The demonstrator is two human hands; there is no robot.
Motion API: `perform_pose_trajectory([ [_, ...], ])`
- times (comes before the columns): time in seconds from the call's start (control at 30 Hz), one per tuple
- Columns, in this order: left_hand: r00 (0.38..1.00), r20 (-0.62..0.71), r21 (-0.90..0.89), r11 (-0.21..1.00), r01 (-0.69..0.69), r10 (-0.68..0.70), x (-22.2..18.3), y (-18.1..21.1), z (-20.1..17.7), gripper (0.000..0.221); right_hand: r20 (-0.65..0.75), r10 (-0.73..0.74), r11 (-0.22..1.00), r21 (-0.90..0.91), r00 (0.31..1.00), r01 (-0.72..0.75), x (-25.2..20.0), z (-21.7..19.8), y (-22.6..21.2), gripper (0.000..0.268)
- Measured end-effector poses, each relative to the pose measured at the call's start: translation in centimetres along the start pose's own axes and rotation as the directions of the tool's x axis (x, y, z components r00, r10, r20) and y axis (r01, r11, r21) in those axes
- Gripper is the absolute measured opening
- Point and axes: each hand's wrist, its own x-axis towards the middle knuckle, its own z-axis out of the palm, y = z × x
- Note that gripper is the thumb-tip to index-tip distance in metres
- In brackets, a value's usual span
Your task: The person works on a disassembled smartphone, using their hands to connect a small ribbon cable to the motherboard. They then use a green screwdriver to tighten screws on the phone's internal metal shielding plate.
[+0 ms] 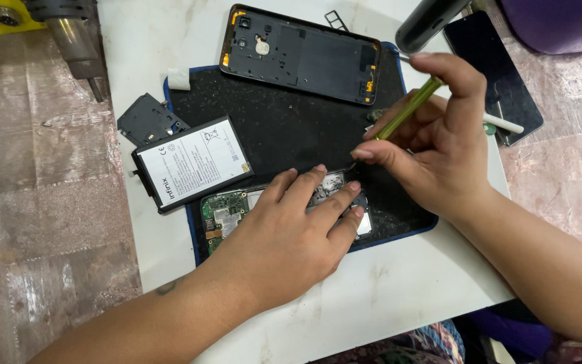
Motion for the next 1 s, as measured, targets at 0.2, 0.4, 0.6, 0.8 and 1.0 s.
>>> perform_pose_trajectory([
  [0.2,1.0,0.0,0.008,1.0,0.003,-0.003,0.0,0.0,-0.1,0.033,0.165,-0.33,0.932,-0.098,0.93,0.348,1.0,-0.6,-1.0,0.074],
  [0.4,1.0,0.01,0.006,1.0,0.006,-0.006,0.0,0.0,0.0,0.033,0.226,-0.381,0.918,-0.021,0.896,0.396,1.3,-0.9,-1.5,0.064],
  [0.6,1.0,0.019,0.016,1.0,-0.004,0.004,0.0,0.0,-0.1,0.033,0.076,-0.347,0.919,-0.17,0.935,0.355,0.6,-0.3,-1.2,0.066],
  [0.8,1.0,-0.018,0.038,0.999,0.002,-0.001,0.0,0.1,0.0,0.031,0.266,-0.446,0.859,-0.143,0.855,0.492,1.8,-1.5,-2.9,0.056],
  [1.0,1.0,-0.003,0.047,0.999,-0.006,0.006,0.1,0.0,-0.1,0.034,0.142,-0.341,0.909,-0.202,0.929,0.364,1.3,-0.8,-1.9,0.057],
])
